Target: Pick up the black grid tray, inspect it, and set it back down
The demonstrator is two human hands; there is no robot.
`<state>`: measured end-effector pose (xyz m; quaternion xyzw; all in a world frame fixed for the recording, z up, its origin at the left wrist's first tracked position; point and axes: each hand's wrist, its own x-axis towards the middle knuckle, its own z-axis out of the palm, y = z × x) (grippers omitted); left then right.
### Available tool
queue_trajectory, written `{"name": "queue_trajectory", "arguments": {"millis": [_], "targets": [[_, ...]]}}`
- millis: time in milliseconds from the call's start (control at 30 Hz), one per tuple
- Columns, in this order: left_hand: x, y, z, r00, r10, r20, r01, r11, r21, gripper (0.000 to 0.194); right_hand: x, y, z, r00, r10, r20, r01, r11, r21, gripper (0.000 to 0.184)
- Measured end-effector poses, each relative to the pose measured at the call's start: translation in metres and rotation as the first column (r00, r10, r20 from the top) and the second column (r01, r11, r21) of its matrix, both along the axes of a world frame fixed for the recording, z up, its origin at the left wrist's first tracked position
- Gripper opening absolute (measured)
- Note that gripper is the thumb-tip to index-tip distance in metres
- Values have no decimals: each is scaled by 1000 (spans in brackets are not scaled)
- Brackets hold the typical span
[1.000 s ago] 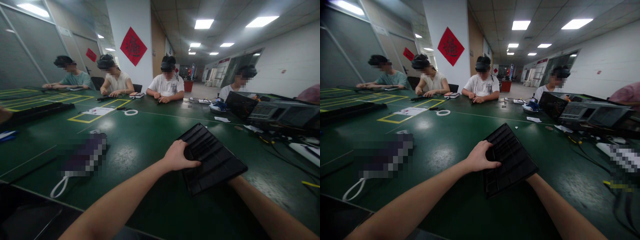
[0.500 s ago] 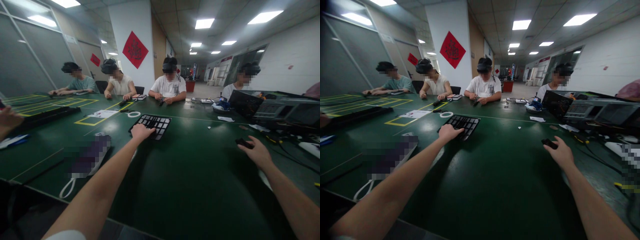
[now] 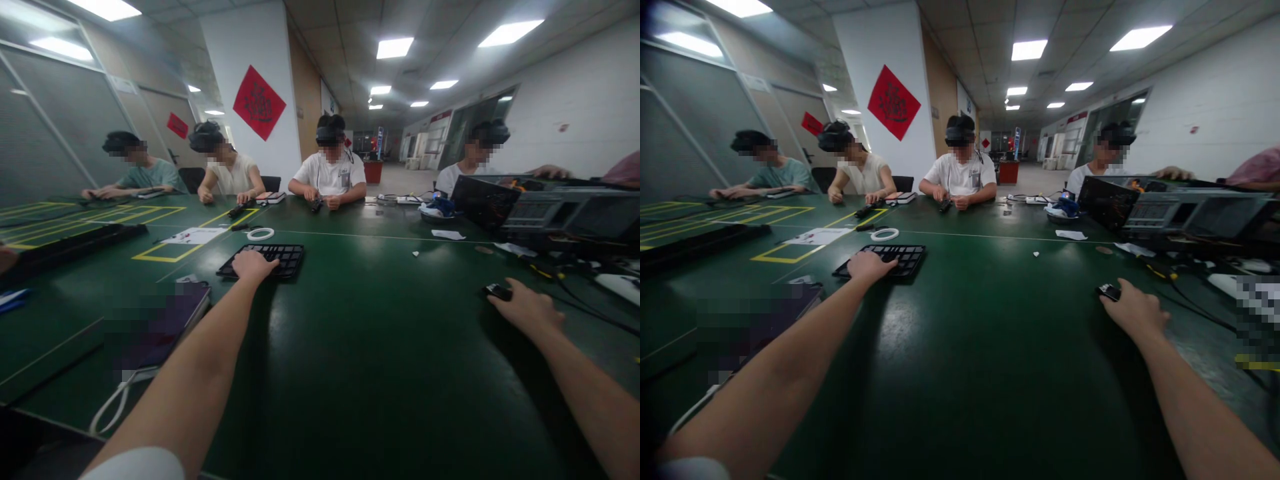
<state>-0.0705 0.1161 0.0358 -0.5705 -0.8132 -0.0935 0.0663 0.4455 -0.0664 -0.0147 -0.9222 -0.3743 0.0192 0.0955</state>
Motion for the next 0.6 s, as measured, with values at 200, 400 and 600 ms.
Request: {"name": "queue_trajectory", "arguments": {"millis": [200, 400, 600], "targets": [[49, -35, -11, 951, -293, -98, 308, 926, 217, 45, -17, -6, 10, 996, 41, 83, -47, 996, 71, 64], [80, -75, -36, 770, -635, -65, 634, 772, -37, 31, -26, -9, 15, 992, 62, 106, -65, 998, 20, 61], [75, -72, -38, 793, -607, -60, 606, 795, -30, 32, -24, -14, 11, 998, 24, 55, -23, 1000, -13, 62]]}}
